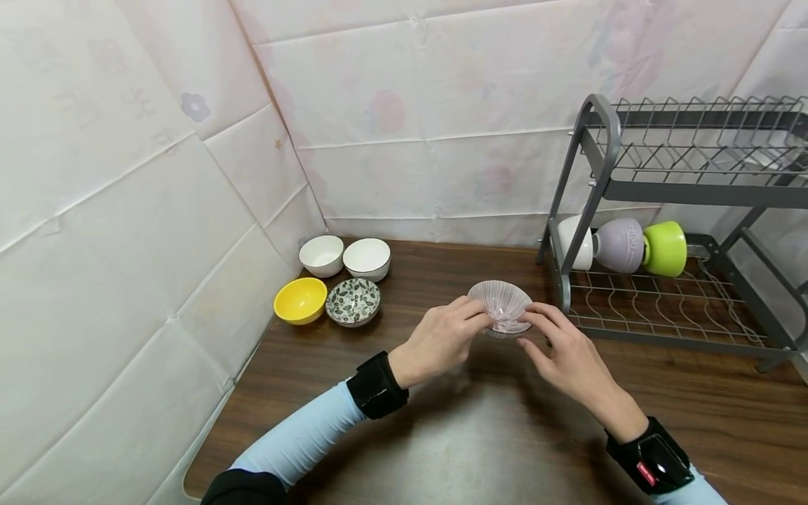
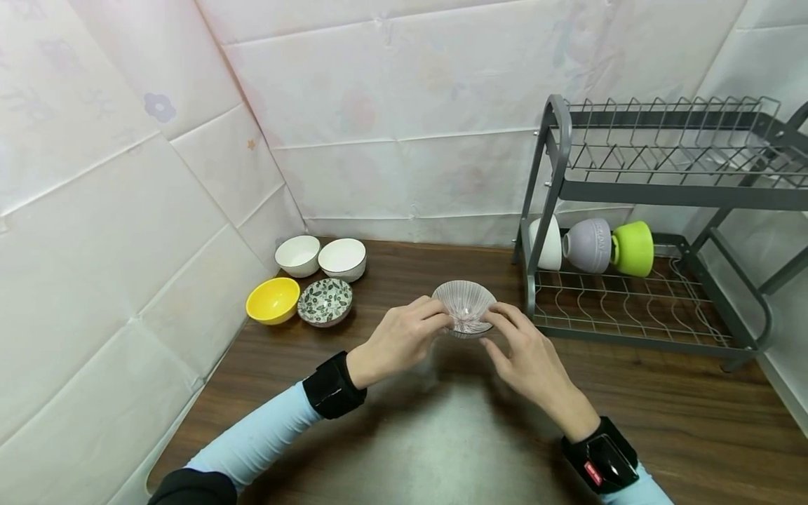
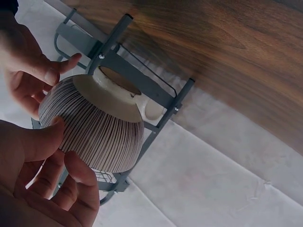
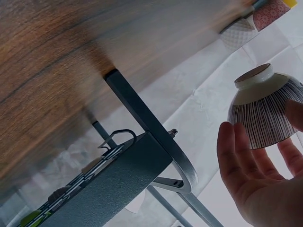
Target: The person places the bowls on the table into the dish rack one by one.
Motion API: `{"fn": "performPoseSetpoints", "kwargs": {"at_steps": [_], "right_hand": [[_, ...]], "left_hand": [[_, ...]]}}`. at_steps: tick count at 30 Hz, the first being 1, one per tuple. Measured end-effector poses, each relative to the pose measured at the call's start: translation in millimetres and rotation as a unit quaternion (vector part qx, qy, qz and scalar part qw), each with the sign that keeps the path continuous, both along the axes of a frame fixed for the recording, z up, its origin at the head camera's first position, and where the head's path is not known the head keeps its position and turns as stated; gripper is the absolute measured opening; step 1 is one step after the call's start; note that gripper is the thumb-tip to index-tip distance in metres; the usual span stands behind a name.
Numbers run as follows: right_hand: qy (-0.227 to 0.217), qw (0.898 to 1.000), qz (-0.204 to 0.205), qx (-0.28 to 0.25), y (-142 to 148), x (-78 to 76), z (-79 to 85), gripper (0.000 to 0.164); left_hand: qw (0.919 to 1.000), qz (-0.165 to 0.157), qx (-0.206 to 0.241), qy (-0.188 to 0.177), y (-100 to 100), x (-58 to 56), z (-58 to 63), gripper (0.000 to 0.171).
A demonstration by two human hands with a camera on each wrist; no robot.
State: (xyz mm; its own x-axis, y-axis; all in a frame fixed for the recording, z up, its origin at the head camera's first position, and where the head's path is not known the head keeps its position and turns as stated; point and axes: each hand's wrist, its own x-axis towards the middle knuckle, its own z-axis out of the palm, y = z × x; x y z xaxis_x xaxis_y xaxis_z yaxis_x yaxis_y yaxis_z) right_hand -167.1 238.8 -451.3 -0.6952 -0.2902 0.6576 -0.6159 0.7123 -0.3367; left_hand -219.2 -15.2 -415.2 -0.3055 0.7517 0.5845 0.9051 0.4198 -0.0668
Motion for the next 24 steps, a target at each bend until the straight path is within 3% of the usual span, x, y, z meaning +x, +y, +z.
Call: {"fn": "performPoseSetpoints", "kwargs": {"at_steps": [9, 24], "right_hand": [[0.014, 0.999, 0.029, -0.005, 2.8, 0.2, -2.7, 0.031], [0.059, 0.998, 0.036, -0.003, 5.9, 1.3, -5.0, 0.023]], "left_hand": [[0.9999, -0.008, 0.005, -0.01, 3.6, -1.1, -3.2, 0.028], [0.9993, 0.001, 0.015, -0.035, 1.9, 0.3, -7.7, 0.024]]}}
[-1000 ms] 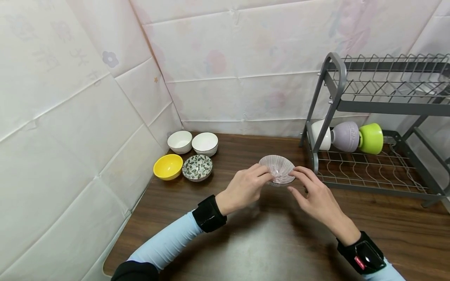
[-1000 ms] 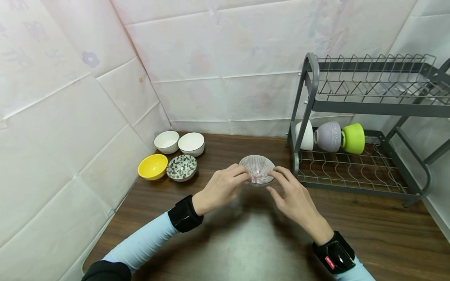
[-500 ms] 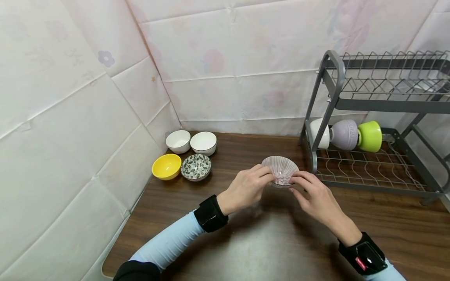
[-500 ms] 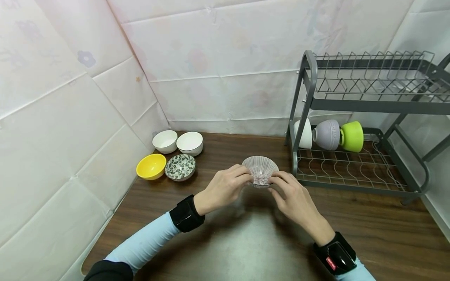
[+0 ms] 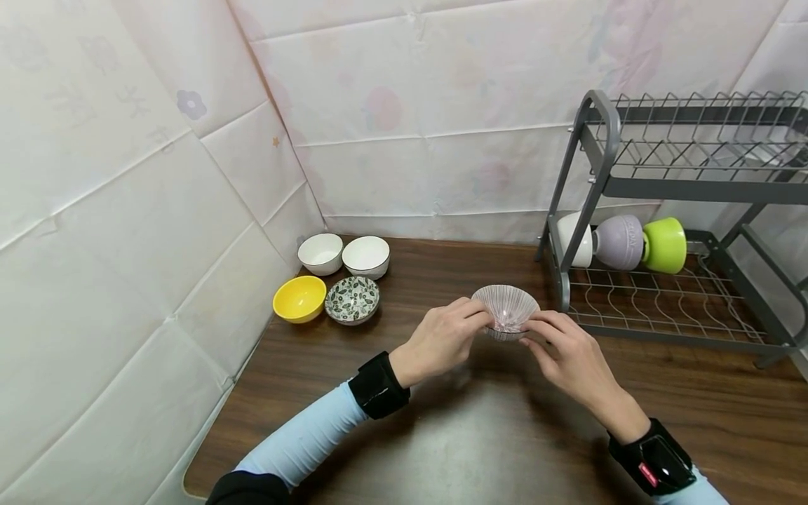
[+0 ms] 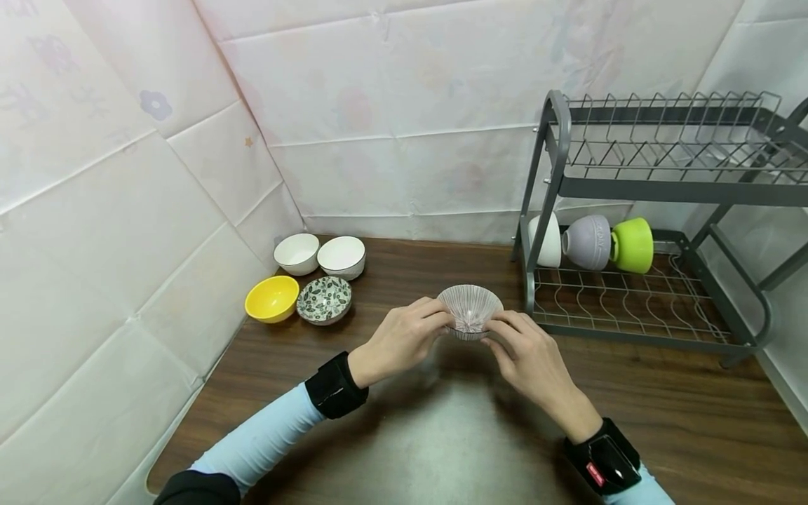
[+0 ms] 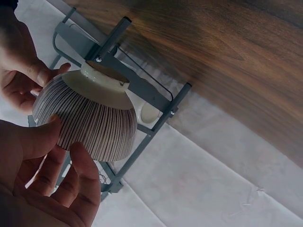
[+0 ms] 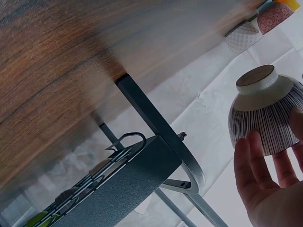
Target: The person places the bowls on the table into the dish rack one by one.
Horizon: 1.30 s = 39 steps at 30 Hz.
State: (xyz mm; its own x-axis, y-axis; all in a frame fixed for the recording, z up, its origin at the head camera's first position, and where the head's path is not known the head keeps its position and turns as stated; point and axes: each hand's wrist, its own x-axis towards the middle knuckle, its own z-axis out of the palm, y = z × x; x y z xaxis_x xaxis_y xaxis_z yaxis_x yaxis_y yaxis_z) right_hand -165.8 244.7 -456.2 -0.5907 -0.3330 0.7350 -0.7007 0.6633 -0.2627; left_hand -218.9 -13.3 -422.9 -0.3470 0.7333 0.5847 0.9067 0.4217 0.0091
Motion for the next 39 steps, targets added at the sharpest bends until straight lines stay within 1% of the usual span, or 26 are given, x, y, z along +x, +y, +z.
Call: {"fn": "performPoseSetpoints", "kwargs": {"at_steps": [3, 7, 9, 11, 12, 13, 16, 18, 22, 26, 30, 34, 39], "right_hand": [[0.008, 1.0, 0.004, 0.0, 0, -0.1, -0.3, 0.022], [0.008, 1.0, 0.006, 0.001, 1, 0.9, 0.0, 0.025], [0.009, 1.0, 0.008, -0.001, 0, 1.3, 0.2, 0.025], [0.021, 1.0, 0.01, -0.008, 0, 0.8, 0.5, 0.019], [0.026, 1.0, 0.011, -0.012, -1, 0.5, 1.1, 0.02], [0.033, 0.999, 0.011, -0.016, -1, 0.0, 1.6, 0.023], [0.051, 0.998, 0.01, -0.026, -2, -1.1, 3.0, 0.038], [0.055, 0.998, 0.008, -0.026, -2, -0.9, 3.9, 0.038], [0.067, 0.997, 0.005, -0.027, 1, 0.9, 5.1, 0.038], [0.09, 0.995, 0.002, -0.04, 5, 3.3, 7.1, 0.037], [0.111, 0.992, -0.004, -0.057, 11, 6.3, 12.1, 0.039], [0.117, 0.991, -0.012, -0.07, 18, 9.9, 20.0, 0.043], [0.123, 0.987, -0.031, -0.095, 29, 16.4, 30.3, 0.046]], "left_hand": [[1.0, -0.001, 0.003, -0.006, -1, 0.3, -1.4, 0.022], [1.0, -0.002, 0.005, -0.007, -2, -0.1, -3.1, 0.018], [1.0, -0.002, 0.007, -0.004, -2, -0.5, -2.9, 0.017], [1.0, -0.001, 0.009, 0.0, -2, -0.8, -2.1, 0.016], [0.9999, 0.001, 0.009, 0.005, -3, -0.9, -1.4, 0.016], [0.9999, 0.002, 0.009, 0.009, -3, -1.1, -0.4, 0.016], [0.9998, 0.006, 0.011, 0.015, -3, -1.9, 2.7, 0.016], [0.9997, 0.008, 0.014, 0.017, -4, -2.7, 4.5, 0.02], [0.9995, 0.017, 0.026, 0.007, -8, -5.1, 6.1, 0.025], [0.9986, 0.036, 0.04, 0.001, -14, -7.8, 6.2, 0.023], [0.9975, 0.051, 0.05, -0.003, -18, -9.5, 5.7, 0.024], [0.9969, 0.058, 0.052, -0.012, -20, -11.4, 3.9, 0.023], [0.9966, 0.061, 0.052, -0.021, -20, -12.4, 2.3, 0.017]]}}
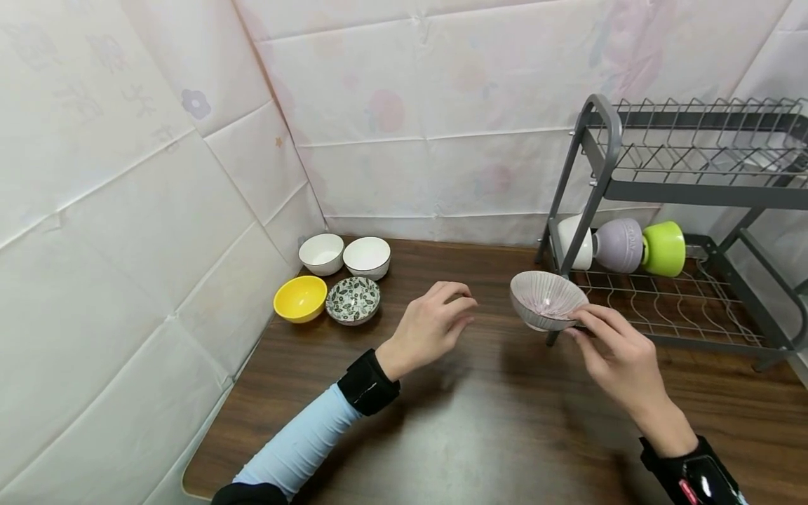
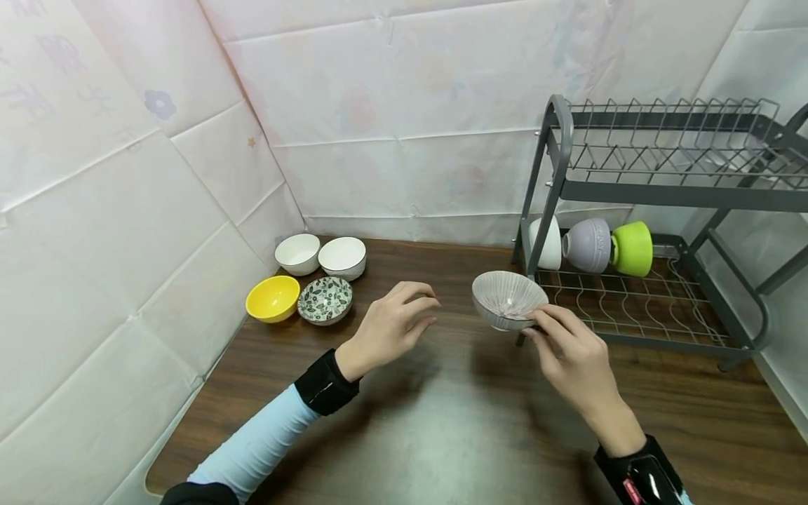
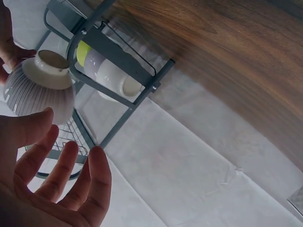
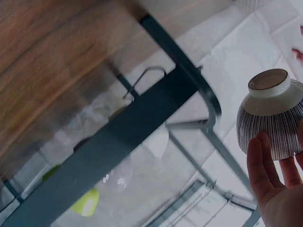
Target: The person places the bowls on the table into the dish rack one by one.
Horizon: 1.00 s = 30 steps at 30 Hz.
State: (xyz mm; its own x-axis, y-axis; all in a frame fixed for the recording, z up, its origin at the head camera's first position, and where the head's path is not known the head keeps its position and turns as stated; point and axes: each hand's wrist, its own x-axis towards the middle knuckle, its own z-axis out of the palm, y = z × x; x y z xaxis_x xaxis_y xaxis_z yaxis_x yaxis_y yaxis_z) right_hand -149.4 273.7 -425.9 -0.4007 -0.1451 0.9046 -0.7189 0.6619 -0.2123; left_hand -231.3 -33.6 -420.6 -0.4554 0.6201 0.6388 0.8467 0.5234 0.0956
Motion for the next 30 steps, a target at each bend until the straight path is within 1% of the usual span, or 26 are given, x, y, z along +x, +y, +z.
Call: {"fn": "performPoseSetpoints", "kwargs": {"at_steps": [9, 17, 20, 25, 30], "right_hand": [[0.019, 0.997, -0.046, -0.06, 18, 8.1, 17.2, 0.053], [0.016, 0.993, -0.092, -0.069, 34, 13.6, 25.6, 0.058], [0.016, 0.991, -0.11, -0.077, 41, 14.5, 28.1, 0.056], [0.013, 0.986, -0.134, -0.097, 52, 14.1, 28.8, 0.049], [0.008, 0.981, -0.167, -0.1, 68, 10.1, 22.0, 0.048]], "left_hand": [[0.9999, 0.005, 0.004, -0.011, -1, -1.7, -0.5, 0.014], [0.9998, 0.008, 0.003, -0.018, -2, -2.2, -1.3, 0.012], [0.9998, 0.008, 0.006, -0.017, -1, -2.6, -1.3, 0.013], [0.9998, 0.008, 0.006, -0.016, 0, -2.5, -1.6, 0.013], [0.9998, 0.008, 0.005, -0.02, 0, -1.8, -3.4, 0.013]]}}
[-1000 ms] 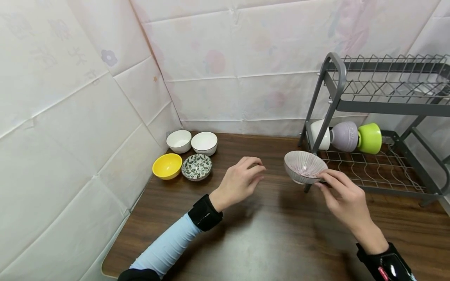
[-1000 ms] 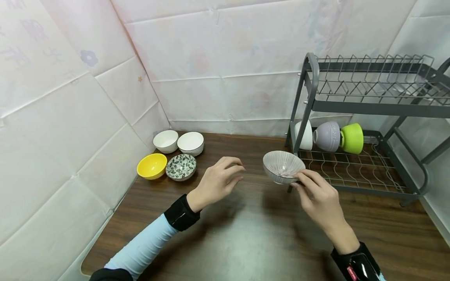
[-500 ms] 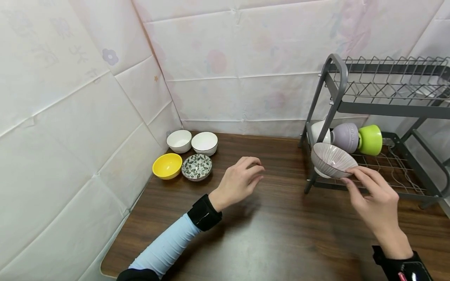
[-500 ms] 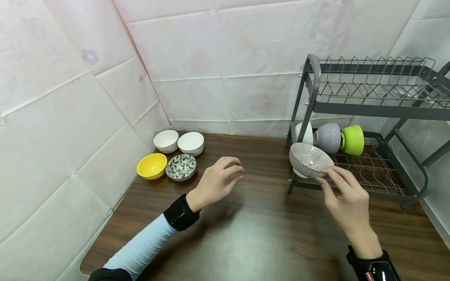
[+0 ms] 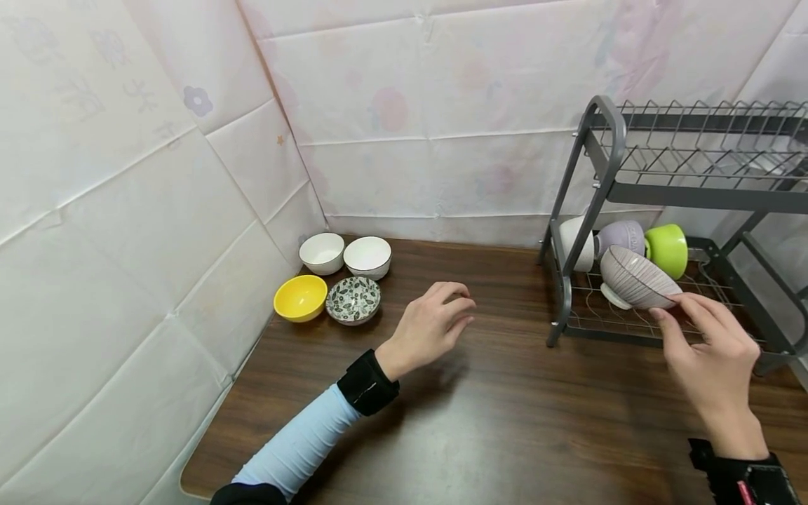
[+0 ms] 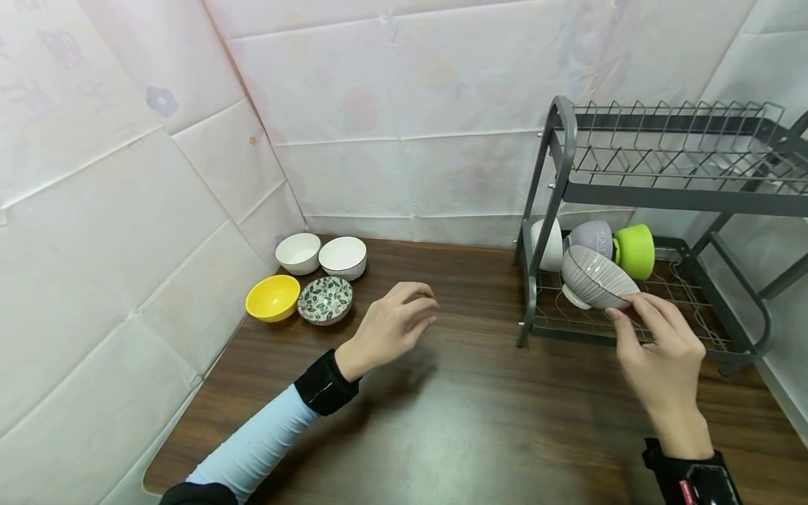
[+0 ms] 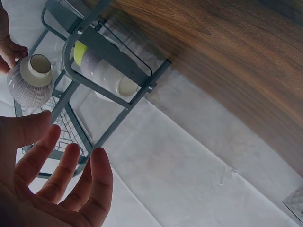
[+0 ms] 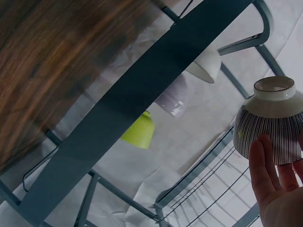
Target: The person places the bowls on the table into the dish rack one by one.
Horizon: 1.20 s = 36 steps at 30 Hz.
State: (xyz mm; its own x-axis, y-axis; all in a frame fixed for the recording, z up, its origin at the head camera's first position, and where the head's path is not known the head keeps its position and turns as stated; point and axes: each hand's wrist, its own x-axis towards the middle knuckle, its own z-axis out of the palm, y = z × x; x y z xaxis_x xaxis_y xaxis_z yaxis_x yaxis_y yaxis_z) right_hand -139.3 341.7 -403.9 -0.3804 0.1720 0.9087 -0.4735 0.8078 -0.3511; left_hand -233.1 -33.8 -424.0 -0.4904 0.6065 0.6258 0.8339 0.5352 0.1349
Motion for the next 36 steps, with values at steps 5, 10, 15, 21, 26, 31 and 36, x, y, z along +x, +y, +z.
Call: {"fn": "performPoseSetpoints", "kwargs": {"at_steps": [5, 10, 15, 21, 26, 31, 36], "right_hand": [[-0.013, 1.0, -0.023, 0.005, 19, -6.2, -7.3, 0.044], [-0.039, 0.998, -0.04, -0.001, 32, -10.2, -4.8, 0.024], [-0.064, 0.996, -0.06, -0.01, 51, -18.1, -8.5, 0.023], [-0.11, 0.988, -0.11, -0.025, 71, -24.2, -16.0, 0.026], [-0.158, 0.972, -0.152, -0.081, 82, -33.5, -12.6, 0.031], [-0.199, 0.958, -0.166, -0.121, 98, -46.2, -9.6, 0.036], [-0.244, 0.942, -0.136, -0.187, 111, -56.9, -8.4, 0.04]], "left_hand": [[1.0, 0.002, -0.001, -0.002, -1, 0.0, -1.7, 0.011], [1.0, 0.002, 0.0, -0.003, -3, -0.5, -1.6, 0.011], [0.9999, 0.009, -0.002, -0.006, -5, 0.4, -2.1, 0.012], [0.9998, 0.01, -0.004, -0.014, -6, 2.4, -3.2, 0.012], [0.9998, 0.009, -0.002, -0.015, -7, 2.5, -3.5, 0.012], [0.9999, 0.008, -0.001, -0.015, -8, 2.4, -3.4, 0.012], [0.9998, 0.01, -0.001, -0.019, -8, 3.7, -4.7, 0.012]]}}
